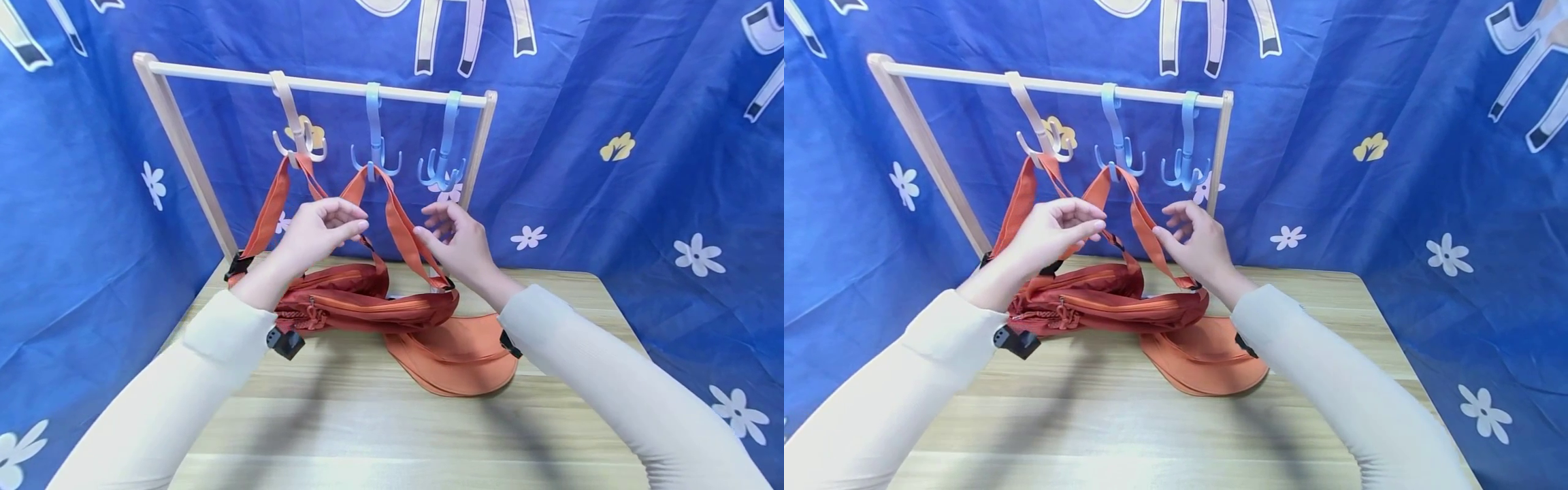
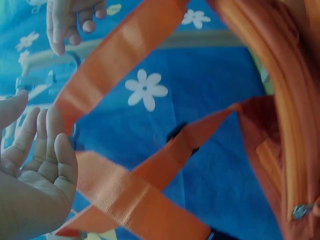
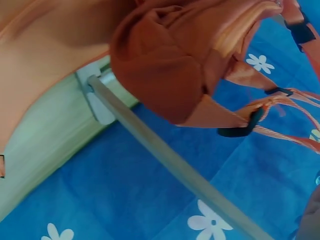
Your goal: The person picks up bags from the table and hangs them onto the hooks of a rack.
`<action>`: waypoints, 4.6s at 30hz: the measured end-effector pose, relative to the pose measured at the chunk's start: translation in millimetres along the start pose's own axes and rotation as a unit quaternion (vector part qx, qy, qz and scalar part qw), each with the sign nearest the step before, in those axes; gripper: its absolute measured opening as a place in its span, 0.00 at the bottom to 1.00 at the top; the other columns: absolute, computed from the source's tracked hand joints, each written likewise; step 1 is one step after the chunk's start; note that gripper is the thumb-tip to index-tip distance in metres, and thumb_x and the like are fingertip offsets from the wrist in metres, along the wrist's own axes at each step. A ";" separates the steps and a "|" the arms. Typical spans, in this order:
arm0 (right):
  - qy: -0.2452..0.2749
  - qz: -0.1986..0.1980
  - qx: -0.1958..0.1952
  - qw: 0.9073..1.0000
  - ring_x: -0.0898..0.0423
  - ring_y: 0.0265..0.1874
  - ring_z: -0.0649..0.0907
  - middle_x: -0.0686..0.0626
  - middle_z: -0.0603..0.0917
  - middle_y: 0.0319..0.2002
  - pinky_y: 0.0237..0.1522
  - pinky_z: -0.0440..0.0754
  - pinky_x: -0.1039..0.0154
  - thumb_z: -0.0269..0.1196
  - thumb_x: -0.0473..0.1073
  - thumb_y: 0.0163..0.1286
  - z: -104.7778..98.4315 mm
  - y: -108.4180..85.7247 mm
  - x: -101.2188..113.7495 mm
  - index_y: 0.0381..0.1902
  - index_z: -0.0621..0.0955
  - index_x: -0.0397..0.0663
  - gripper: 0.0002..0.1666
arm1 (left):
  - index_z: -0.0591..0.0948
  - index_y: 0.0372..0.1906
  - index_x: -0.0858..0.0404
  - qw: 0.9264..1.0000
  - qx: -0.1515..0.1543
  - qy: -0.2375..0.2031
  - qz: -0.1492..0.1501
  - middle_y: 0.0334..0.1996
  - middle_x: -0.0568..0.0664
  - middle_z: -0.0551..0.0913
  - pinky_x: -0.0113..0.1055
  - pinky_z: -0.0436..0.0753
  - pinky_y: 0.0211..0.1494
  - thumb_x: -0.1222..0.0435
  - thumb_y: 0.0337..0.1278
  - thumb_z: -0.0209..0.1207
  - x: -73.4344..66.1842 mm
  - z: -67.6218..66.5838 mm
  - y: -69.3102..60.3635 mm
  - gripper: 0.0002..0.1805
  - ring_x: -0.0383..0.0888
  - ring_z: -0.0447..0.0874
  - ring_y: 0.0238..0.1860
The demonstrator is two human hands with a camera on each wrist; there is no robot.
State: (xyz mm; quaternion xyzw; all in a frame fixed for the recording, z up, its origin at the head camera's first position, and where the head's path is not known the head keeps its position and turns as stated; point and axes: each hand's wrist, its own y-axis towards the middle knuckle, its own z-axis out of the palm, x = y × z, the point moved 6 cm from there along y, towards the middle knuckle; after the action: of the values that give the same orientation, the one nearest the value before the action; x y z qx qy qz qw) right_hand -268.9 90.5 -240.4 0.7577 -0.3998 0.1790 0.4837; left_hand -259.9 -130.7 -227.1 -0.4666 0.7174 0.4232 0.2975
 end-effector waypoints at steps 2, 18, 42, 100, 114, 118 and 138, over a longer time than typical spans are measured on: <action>0.000 -0.001 0.003 1.000 0.59 0.28 0.78 0.52 0.81 0.35 0.32 0.77 0.60 0.68 0.43 0.62 -2.4 -4.4 -2.6 0.47 0.79 0.48 0.16 | 0.81 0.46 0.67 1.000 0.014 -0.016 0.007 0.35 0.53 0.84 0.32 0.79 0.36 0.61 0.61 0.62 -0.4 6.8 -4.0 0.14 0.45 0.83 0.34; 0.031 -0.015 0.042 0.998 0.53 0.29 0.80 0.43 0.82 0.34 0.31 0.77 0.66 0.69 0.33 0.59 -21.3 -45.2 -18.8 0.47 0.78 0.38 0.18 | 0.83 0.41 0.66 0.995 0.058 -0.080 0.031 0.32 0.51 0.83 0.34 0.79 0.36 0.68 0.58 0.63 3.5 59.4 -33.8 0.08 0.51 0.82 0.33; 0.084 0.064 0.145 0.984 0.52 0.32 0.80 0.36 0.80 0.35 0.31 0.77 0.65 0.64 0.25 0.59 -34.9 -117.8 -62.7 0.47 0.76 0.31 0.17 | 0.81 0.40 0.72 0.985 0.109 -0.135 0.002 0.35 0.57 0.83 0.31 0.76 0.33 0.74 0.53 0.64 29.8 144.9 -78.5 0.09 0.51 0.81 0.34; -0.029 0.084 0.307 0.948 0.61 0.34 0.82 0.60 0.84 0.33 0.39 0.78 0.64 0.75 0.43 0.51 -28.5 -173.9 -211.1 0.39 0.82 0.52 0.17 | 0.86 0.37 0.53 0.985 -0.004 0.172 -0.009 0.33 0.38 0.84 0.38 0.65 0.48 0.59 0.37 0.75 101.8 283.8 -84.4 0.16 0.36 0.80 0.39; -0.019 0.081 0.323 0.943 0.61 0.30 0.82 0.59 0.84 0.29 0.35 0.80 0.64 0.73 0.37 0.54 -25.6 -172.7 -207.7 0.34 0.84 0.50 0.10 | 0.85 0.28 0.53 0.988 -0.004 0.155 -0.026 0.23 0.35 0.83 0.35 0.67 0.43 0.69 0.41 0.71 104.0 285.8 -87.1 0.08 0.31 0.79 0.30; -0.020 0.094 0.337 0.937 0.61 0.30 0.82 0.59 0.83 0.28 0.37 0.80 0.64 0.72 0.35 0.54 -27.8 -171.0 -206.8 0.33 0.84 0.50 0.09 | 0.85 0.27 0.54 0.991 -0.004 0.123 -0.046 0.22 0.35 0.82 0.36 0.67 0.43 0.69 0.41 0.72 101.3 287.7 -89.9 0.08 0.31 0.79 0.29; 0.054 0.075 0.413 0.906 0.59 0.29 0.82 0.50 0.84 0.29 0.34 0.80 0.64 0.69 0.27 0.52 -45.9 -165.8 -193.6 0.32 0.83 0.38 0.09 | 0.86 0.29 0.57 0.990 0.036 -0.034 -0.128 0.22 0.37 0.83 0.26 0.72 0.33 0.70 0.43 0.71 78.3 306.3 -101.6 0.07 0.27 0.76 0.23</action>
State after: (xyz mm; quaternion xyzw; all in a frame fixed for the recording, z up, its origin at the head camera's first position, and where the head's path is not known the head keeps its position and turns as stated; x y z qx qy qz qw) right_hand -253.8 249.7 -444.1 0.8468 -0.3186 0.4045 0.1336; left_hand -186.8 86.7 -467.3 -0.5290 0.6559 0.3709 0.3904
